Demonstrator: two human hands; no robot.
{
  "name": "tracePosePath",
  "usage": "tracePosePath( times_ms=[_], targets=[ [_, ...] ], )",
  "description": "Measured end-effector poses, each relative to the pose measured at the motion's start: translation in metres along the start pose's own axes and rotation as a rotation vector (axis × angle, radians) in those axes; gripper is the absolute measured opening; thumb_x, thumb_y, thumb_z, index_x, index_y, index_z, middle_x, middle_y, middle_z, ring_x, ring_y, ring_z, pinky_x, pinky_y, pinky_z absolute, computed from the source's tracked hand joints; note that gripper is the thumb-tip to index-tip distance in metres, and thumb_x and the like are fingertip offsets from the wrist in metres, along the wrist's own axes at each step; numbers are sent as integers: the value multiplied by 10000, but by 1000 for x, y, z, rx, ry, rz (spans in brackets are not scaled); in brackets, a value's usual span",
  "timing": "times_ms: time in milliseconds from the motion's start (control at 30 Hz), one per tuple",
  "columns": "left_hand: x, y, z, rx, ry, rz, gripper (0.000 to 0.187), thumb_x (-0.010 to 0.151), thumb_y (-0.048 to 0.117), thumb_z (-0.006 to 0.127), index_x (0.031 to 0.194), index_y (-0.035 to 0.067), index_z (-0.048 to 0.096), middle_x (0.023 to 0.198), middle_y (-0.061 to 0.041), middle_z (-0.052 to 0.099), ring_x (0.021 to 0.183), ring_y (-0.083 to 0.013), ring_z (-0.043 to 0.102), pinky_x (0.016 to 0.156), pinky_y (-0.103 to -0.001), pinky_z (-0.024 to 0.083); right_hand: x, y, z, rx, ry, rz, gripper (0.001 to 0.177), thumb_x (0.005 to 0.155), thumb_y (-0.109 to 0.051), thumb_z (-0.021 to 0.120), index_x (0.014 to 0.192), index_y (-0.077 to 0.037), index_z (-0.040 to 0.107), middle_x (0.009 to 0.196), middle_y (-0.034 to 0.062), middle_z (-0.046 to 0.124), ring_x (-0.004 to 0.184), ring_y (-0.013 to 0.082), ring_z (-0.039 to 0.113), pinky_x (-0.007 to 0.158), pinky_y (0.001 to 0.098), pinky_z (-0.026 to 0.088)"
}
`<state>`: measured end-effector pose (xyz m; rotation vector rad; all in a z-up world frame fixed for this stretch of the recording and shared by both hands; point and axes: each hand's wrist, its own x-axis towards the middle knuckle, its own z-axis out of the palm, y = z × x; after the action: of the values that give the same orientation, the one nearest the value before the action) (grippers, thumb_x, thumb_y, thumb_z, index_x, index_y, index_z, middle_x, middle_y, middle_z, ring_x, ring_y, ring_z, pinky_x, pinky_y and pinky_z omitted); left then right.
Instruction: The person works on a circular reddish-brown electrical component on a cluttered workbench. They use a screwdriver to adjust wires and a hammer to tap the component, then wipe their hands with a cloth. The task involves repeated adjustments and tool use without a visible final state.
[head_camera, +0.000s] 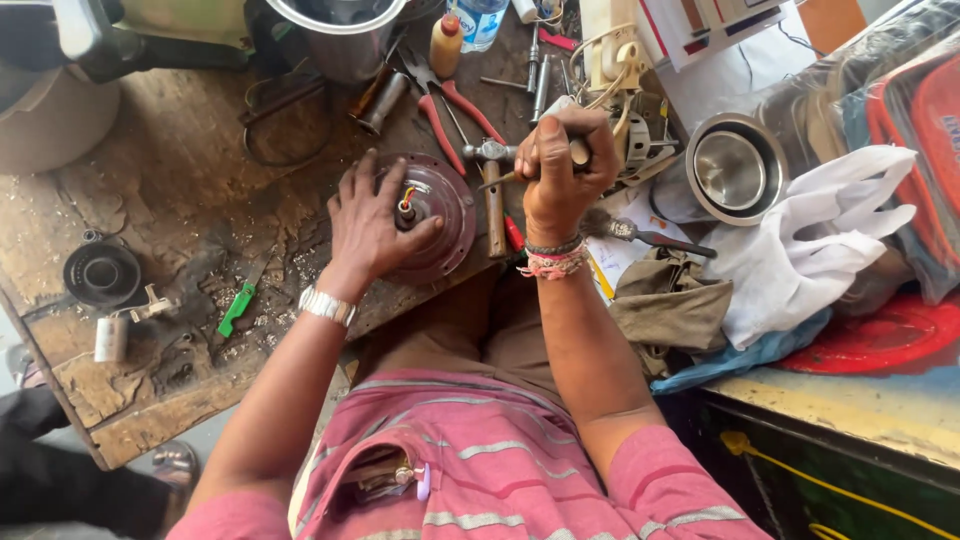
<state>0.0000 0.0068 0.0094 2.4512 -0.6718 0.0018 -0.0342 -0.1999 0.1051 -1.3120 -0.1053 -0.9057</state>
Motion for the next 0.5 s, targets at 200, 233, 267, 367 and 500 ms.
tracePosePath(
  times_ms=[200,233,267,367,500],
  targets=[
    [9,5,0,-29,-127,-185,893,719,700,735,1451,214,579,1547,-169,390,1388,-425,361,1070,-622,334,5,4,4,-5,-39,37,122,1058,-52,644,977,-54,552,722,26,546,540,100,523,506,260,460],
    [9,10,-1,-10,-123,-225,902,719,707,742,1446,200,575,1539,-190,383,1380,-437,356,1060,-632,333,4,4,5,-22,-68,42,83,1048,-55,632,1037,-58,550,803,31,567,632,104,547,572,260,479],
    [9,14,-1,7,-119,-266,912,720,714,749,1441,185,570,1531,-210,375,1373,-450,350,1050,-641,331,4,5,5,-40,-98,48,92,1039,-59,620,1096,-61,548,885,37,589,724,108,571,638,259,498],
    [8,27,-2,44,-113,-369,940,709,718,762,1433,157,552,1509,-272,355,1355,-493,339,1014,-650,349,6,8,5,-55,-157,75,191,1046,-57,602,1229,-58,547,1009,52,637,862,103,593,794,247,518],
    [9,34,-5,46,-127,-419,960,707,728,764,1429,142,528,1502,-305,344,1348,-514,342,997,-653,370,9,16,3,-155,-160,52,179,1066,-74,597,1238,-70,546,1033,38,659,909,97,596,809,231,519]
  ],
)
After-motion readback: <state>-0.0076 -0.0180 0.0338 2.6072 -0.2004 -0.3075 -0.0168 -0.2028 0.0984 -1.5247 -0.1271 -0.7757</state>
